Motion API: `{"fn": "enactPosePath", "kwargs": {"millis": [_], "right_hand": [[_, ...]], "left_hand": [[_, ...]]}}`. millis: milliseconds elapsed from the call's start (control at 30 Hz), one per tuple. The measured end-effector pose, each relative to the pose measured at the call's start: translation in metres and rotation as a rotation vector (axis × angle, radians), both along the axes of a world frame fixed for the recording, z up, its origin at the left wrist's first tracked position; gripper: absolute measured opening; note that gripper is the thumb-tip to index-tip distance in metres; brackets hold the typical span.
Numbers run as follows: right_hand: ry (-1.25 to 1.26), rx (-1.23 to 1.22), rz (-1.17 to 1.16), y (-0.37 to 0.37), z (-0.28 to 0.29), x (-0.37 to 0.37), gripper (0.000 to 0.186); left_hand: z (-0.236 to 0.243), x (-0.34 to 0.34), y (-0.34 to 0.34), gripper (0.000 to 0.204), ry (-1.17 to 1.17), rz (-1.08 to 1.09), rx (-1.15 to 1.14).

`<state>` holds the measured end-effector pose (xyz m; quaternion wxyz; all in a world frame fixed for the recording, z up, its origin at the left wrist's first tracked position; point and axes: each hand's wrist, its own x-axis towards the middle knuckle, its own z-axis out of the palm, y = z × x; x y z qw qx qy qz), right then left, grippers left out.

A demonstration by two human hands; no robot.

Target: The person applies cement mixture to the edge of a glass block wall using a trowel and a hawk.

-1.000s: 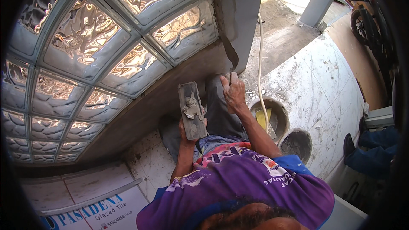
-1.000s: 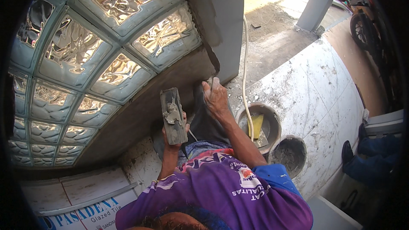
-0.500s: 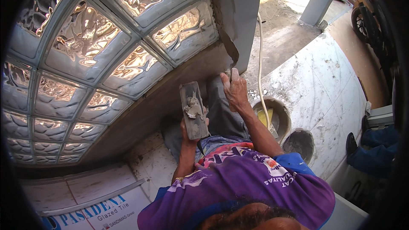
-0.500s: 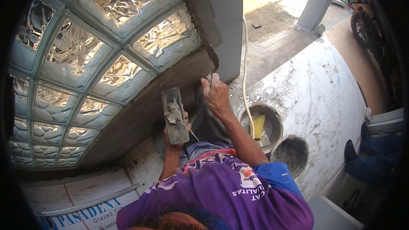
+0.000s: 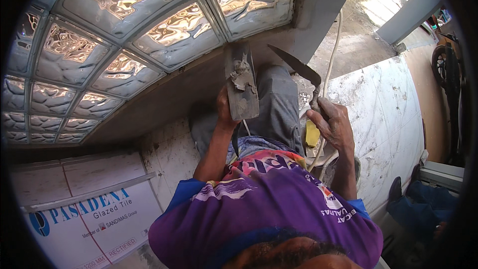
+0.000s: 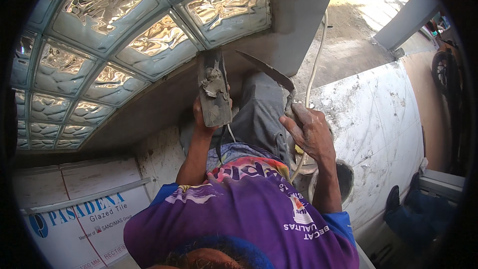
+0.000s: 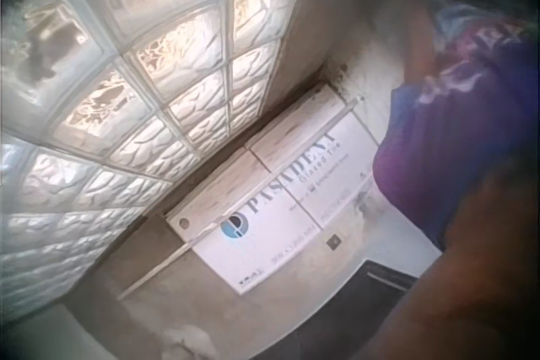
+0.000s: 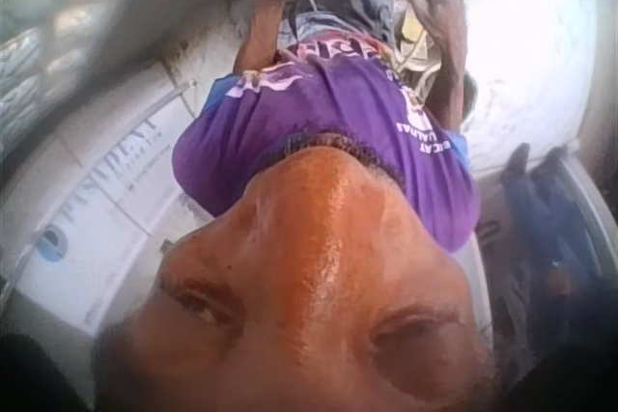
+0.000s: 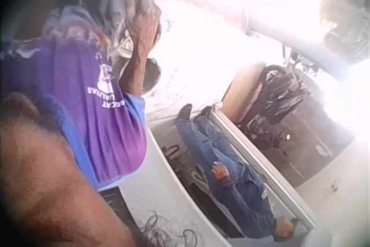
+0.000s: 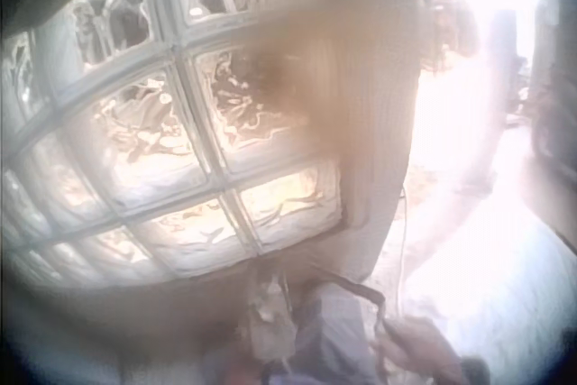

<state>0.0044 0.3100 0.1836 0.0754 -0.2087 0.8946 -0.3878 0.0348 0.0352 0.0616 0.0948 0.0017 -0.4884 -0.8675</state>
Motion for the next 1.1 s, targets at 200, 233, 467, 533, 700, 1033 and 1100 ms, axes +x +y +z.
{"fn": "enactPosePath", "kwargs": {"millis": [200,233,467,533,700,1033,1100], "right_hand": [[0.068,0.1,0.232,0.002,0.02,-0.004,0.03],[0.079,0.113,0.25,0.001,0.02,-0.006,0.03],[0.083,0.17,0.319,-0.01,0.023,-0.015,0.03],[0.092,0.171,0.304,-0.012,0.023,-0.015,0.03],[0.098,0.196,0.269,-0.009,0.025,-0.016,0.028],[0.3,-0.158,-0.318,-0.049,-0.045,-0.024,0.03],[0.292,-0.271,-0.39,-0.071,-0.065,-0.027,0.033]], "left_hand": [[0.01,-0.002,-0.002,0.043,0.143,0.201,-0.55],[0.011,-0.002,-0.003,0.042,0.179,0.229,-0.645],[0.03,-0.003,-0.007,0.039,0.403,0.379,-1.115],[0.028,-0.004,-0.01,0.039,0.493,0.474,-1.283],[0.029,0.001,-0.005,0.044,0.31,0.081,-0.414],[-0.007,0.018,-0.005,0.048,0.096,-0.022,-0.134],[-0.006,0.021,-0.002,0.046,0.106,0.047,-0.251]]}}
